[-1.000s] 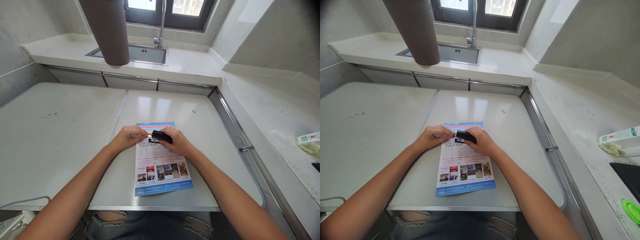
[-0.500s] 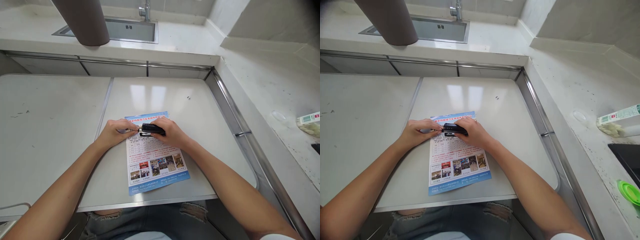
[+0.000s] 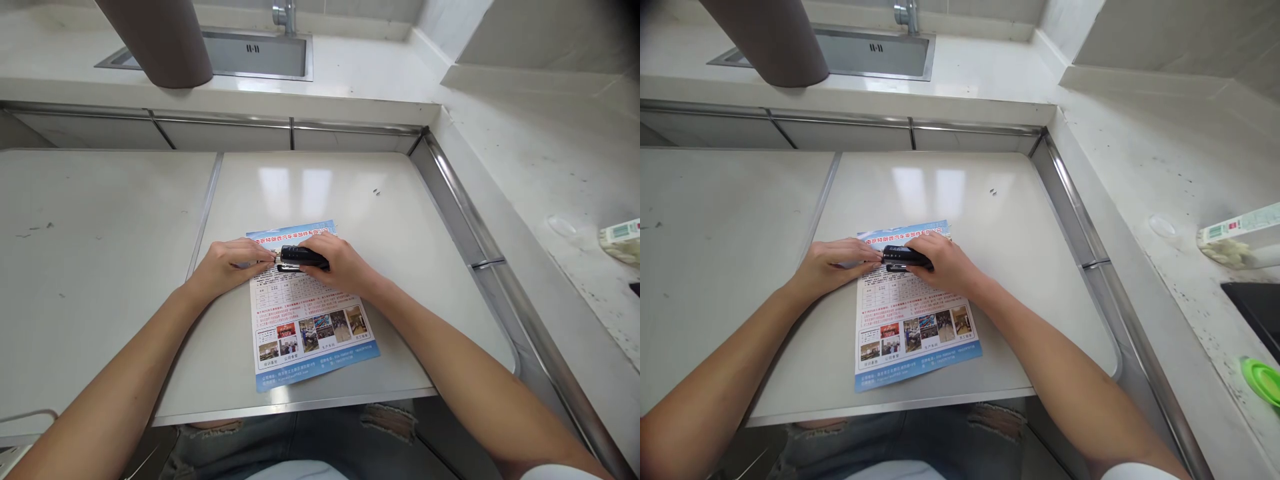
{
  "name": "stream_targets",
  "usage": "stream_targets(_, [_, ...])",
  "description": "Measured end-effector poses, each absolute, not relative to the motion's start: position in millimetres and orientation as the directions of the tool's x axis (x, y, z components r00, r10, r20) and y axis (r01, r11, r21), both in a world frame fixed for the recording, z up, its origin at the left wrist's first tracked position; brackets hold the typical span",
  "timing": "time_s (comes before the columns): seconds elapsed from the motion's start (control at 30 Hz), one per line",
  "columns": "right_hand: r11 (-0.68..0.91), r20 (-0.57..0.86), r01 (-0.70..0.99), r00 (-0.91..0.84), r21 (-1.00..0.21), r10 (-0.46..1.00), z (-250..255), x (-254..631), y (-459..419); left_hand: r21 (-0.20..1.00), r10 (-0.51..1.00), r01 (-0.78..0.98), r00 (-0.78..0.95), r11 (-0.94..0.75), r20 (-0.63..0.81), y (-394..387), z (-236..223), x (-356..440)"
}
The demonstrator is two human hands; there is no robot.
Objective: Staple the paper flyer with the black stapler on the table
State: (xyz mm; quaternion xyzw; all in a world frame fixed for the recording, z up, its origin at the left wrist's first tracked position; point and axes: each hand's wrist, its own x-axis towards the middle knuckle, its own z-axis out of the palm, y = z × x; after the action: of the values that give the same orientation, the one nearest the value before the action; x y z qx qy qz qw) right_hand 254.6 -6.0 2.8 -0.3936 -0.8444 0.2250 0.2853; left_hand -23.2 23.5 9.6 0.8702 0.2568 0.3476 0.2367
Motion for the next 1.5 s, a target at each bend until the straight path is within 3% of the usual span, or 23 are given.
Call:
stream_targets(0.17, [0.582,0.29,0.538,-0.533,-0.61,0.795,2.8,254.8,-5.7,0.469,0.489,0.241,0.693,-0.85,0.53,22.6,12.8,-24.8])
stream_targets(0.4, [0.584,0.289,0.534,-0.536,-0.611,0.793,2.8,255.7,-5.8,0.379,0.442,0.264,0.722,-0.887,0.533,22.8,12.9,-23.0])
stream_targets(0.73, [0.592,0.291,0.533,-0.544,-0.605,0.787,3.3,255.8,-5.5,0.4,0.472,0.29,0.729,-0.869,0.496,23.8,9.2,-24.2])
stream_targets(0.93, [0.578,0.282,0.54,-0.534,-0.612,0.797,4.4,255.8,-5.7,0.395,0.553,0.394,0.677,-0.83,0.486,21.0,10.7,-23.0])
stream_targets(1.5, [0.593,0.3,0.523,-0.541,-0.613,0.786,6.4,255.6,-6.6,0.536,0.67,0.424,0.597,-0.73,0.441,20.1,13.5,-17.7])
